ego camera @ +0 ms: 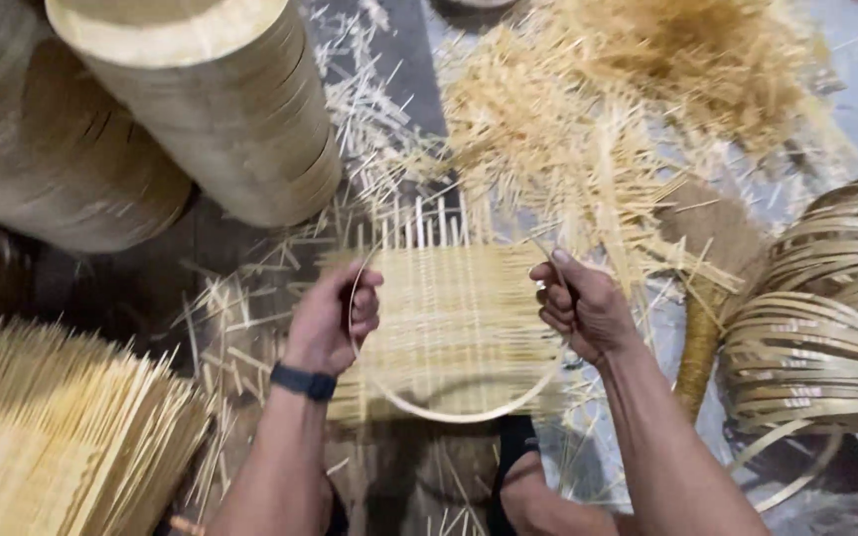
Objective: The person sits on the floor of a bamboo craft workshop weaving a round bamboo basket lid. They trim bamboo strips with scissors, weave strips into a flat mat, press a bamboo ring over the mat, and fit the woven mat onto a round wooden base, tucking excess strips around the rim.
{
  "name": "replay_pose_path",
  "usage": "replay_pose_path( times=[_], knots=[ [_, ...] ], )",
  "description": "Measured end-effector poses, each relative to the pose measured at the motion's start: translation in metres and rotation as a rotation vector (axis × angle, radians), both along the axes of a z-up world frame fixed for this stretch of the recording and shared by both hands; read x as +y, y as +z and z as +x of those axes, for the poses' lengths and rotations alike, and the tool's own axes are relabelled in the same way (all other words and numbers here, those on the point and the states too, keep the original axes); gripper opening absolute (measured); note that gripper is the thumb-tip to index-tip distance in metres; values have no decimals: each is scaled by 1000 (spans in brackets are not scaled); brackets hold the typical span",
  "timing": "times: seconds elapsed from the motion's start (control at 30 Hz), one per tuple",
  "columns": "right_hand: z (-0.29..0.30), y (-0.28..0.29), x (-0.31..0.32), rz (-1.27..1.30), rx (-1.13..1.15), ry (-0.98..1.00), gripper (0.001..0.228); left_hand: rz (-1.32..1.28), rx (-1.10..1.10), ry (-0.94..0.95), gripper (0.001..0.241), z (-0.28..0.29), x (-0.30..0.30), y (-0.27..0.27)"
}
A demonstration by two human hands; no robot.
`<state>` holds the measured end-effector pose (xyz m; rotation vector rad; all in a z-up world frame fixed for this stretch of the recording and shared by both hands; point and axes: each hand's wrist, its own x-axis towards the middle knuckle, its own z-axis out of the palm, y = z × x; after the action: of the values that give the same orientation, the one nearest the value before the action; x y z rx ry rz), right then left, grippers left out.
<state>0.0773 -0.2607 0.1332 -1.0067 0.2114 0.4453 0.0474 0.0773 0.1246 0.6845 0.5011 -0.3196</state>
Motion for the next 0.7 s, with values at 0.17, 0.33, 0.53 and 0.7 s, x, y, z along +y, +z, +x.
replay_pose_path(
  times=[0.17, 0.33, 0.53, 0.7],
  knots=[
    [3, 1, 20, -206, 20, 31, 48, -173, -40, 132, 30, -2, -3, -33],
    [-7, -5, 25, -311, 72, -101, 43, -128, -52, 242, 25, -11, -5, -39],
    [-4, -84, 20, -645, -26, -82, 36, 139, 87, 421, 41, -26, -11, -132],
    [0, -157, 14, -1055, -142, -21, 39, 1438, -115, 214, 30, -36, 1, -186]
  ],
)
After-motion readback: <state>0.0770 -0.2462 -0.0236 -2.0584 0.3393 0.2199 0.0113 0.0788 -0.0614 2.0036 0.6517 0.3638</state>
